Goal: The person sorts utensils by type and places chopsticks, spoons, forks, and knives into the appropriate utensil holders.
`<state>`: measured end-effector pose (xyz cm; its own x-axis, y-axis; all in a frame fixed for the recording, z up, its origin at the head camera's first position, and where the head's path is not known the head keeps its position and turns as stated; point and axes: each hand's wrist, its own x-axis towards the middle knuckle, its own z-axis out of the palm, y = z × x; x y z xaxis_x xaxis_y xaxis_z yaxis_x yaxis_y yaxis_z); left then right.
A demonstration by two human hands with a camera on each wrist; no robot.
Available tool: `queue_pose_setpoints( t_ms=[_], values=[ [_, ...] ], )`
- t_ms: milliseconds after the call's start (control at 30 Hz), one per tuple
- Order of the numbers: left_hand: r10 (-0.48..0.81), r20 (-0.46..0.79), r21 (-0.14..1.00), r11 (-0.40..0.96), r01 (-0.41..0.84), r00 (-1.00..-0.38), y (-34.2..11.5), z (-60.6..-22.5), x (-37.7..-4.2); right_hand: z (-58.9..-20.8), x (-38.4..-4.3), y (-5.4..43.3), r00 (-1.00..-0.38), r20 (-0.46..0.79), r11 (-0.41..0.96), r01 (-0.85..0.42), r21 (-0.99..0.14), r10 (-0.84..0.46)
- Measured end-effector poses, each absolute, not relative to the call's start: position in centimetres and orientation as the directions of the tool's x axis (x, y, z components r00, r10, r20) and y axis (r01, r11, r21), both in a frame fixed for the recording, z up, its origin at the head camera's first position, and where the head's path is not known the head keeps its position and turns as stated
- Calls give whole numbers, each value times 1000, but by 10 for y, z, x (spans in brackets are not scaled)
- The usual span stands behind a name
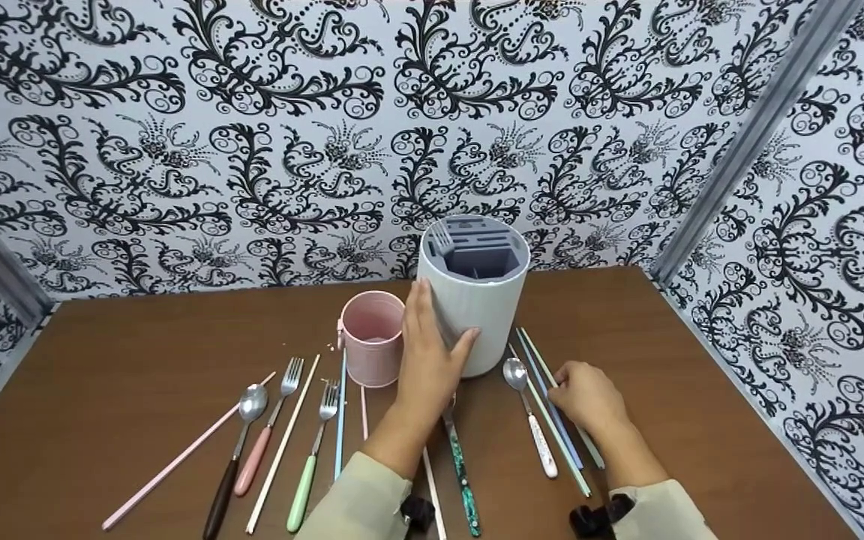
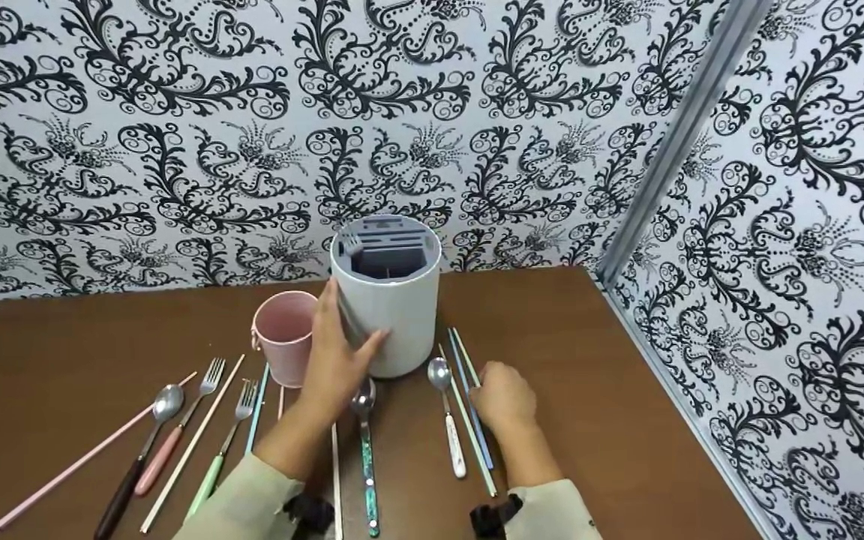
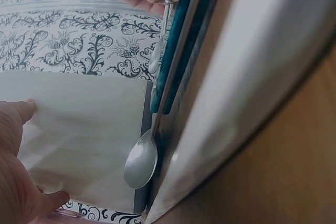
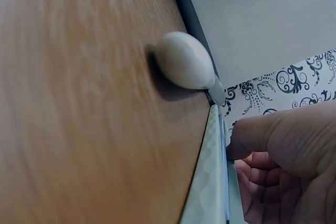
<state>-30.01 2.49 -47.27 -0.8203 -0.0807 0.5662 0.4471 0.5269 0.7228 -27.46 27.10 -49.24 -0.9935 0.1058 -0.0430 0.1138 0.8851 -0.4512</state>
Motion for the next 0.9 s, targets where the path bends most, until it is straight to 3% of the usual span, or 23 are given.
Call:
queue_pose_setpoints(
  t_ms=[267,900],
  values=[
    [-78,575,719,523,458,-814,25,-474,-300,-486,-273,274,-990,-42,879,137,-457,132],
    [-85,552,738,514,438,-829,26,-474,-301,-459,-269,283,-996,9,747,64,-662,93]
  ],
)
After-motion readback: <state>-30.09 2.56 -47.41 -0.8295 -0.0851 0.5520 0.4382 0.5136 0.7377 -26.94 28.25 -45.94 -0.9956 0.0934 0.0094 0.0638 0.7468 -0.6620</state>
